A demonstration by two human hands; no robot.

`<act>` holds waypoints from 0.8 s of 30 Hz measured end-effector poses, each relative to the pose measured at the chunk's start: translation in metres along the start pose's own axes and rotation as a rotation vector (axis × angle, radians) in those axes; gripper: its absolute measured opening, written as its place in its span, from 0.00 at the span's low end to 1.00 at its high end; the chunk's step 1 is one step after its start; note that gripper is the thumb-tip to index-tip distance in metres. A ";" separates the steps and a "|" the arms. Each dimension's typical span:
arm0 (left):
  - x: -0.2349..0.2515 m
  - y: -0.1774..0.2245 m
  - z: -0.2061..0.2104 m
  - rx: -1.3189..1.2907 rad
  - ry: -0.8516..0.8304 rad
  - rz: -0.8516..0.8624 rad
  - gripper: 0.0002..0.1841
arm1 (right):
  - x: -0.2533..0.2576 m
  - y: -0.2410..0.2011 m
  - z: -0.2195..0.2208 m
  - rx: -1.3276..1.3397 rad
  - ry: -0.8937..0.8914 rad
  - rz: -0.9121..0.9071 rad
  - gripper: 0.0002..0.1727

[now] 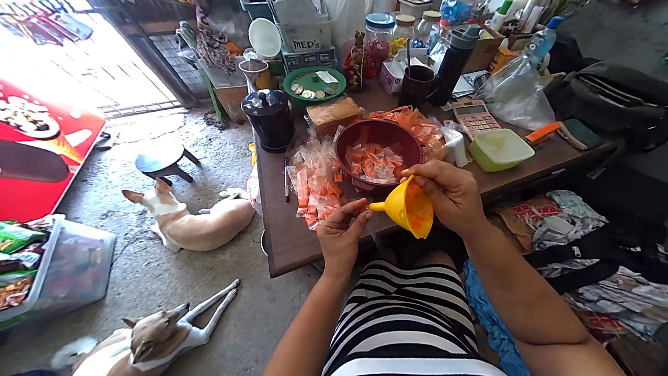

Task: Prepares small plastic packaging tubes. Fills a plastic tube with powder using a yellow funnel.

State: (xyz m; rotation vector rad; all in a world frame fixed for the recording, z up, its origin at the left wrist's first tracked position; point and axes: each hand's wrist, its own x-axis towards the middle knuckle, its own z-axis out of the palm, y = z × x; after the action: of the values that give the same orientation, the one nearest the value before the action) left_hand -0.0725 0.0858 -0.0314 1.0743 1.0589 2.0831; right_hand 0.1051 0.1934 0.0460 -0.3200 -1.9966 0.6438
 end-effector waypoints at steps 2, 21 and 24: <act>0.000 0.001 0.000 -0.037 0.007 -0.013 0.13 | -0.002 0.001 0.001 0.013 0.013 -0.033 0.12; 0.003 0.003 -0.010 -0.353 -0.144 -0.162 0.14 | 0.004 -0.014 -0.001 -0.021 -0.104 -0.245 0.13; 0.003 0.001 -0.012 -0.304 -0.129 -0.124 0.09 | 0.006 -0.021 -0.001 -0.035 -0.102 -0.271 0.14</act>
State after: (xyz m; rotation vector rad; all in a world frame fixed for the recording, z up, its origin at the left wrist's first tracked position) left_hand -0.0845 0.0827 -0.0339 0.9504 0.7001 1.9690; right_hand 0.1038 0.1788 0.0627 -0.0349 -2.1027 0.4610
